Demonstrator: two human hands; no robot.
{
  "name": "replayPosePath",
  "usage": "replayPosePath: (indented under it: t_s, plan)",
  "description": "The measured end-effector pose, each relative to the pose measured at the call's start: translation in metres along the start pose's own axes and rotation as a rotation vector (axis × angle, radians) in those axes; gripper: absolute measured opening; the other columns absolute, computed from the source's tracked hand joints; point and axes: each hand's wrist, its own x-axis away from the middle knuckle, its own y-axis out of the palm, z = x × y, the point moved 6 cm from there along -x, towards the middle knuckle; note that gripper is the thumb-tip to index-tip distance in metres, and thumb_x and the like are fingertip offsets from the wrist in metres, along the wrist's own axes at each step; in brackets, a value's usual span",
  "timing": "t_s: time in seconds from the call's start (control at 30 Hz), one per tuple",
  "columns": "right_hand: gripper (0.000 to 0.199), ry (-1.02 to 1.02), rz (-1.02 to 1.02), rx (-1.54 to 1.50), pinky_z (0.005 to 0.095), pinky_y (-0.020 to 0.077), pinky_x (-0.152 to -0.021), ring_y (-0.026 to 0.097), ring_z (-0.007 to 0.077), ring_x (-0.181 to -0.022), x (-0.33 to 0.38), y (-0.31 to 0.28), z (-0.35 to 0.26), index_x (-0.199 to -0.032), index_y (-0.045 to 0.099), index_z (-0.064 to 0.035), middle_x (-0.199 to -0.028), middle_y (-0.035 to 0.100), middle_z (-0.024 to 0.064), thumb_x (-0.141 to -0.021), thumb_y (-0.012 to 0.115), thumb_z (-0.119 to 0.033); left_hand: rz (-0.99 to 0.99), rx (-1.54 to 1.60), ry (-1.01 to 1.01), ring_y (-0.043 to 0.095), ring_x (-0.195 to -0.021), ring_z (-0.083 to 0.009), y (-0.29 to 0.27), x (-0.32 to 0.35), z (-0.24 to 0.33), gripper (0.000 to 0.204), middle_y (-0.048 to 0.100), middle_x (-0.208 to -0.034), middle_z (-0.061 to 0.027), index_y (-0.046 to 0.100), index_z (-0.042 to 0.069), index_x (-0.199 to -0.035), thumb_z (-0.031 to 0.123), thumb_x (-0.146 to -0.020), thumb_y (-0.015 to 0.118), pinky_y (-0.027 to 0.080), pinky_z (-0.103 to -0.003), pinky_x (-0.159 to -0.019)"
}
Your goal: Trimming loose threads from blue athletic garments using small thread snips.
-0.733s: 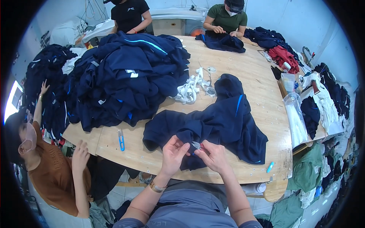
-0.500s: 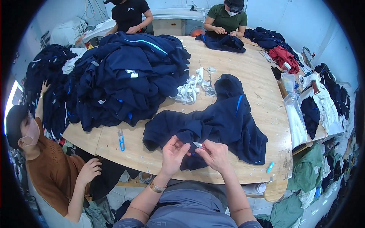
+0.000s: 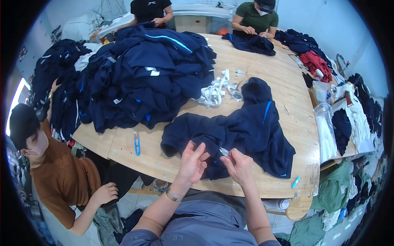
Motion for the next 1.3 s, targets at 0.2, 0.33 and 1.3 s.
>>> replayPosePath:
  t_s: [0.2, 0.33, 1.3]
  plan:
    - [0.029, 0.064, 0.071, -0.186, 0.0284, 0.0336, -0.042, 0.044, 0.0157, -0.044, 0.002, 0.006, 0.002, -0.069, 0.050, -0.0050, -0.052, 0.043, 0.0041, -0.080, 0.067, -0.026, -0.013, -0.005, 0.007, 0.066, -0.069, -0.0085, 0.002, 0.001, 0.000, 0.017, 0.063, -0.087, -0.0017, 0.048, 0.013, -0.105, 0.012, -0.089, 0.056, 0.045, -0.014, -0.039]
    - [0.020, 0.288, -0.010, -0.479, 0.0211, 0.0278, -0.043, 0.034, 0.0030, -0.049, 0.001, 0.020, 0.002, -0.073, 0.054, -0.0033, -0.052, 0.039, -0.0038, -0.079, 0.070, -0.016, 0.001, -0.107, 0.083, 0.063, -0.066, -0.0043, 0.009, 0.005, -0.003, 0.014, 0.062, -0.082, -0.0003, 0.048, 0.012, -0.104, 0.012, -0.091, 0.053, 0.040, -0.013, -0.035]
    - [0.024, 0.027, 0.040, -0.037, 0.0304, 0.0396, -0.047, 0.051, 0.0226, -0.049, -0.004, 0.011, -0.016, -0.074, 0.054, -0.0017, -0.061, 0.053, 0.0097, -0.077, 0.069, -0.020, -0.048, -0.173, 0.183, 0.064, -0.076, -0.0115, 0.000, 0.005, 0.005, 0.019, 0.063, -0.092, -0.0060, 0.039, 0.011, -0.106, 0.016, -0.093, 0.051, 0.039, -0.016, -0.039]
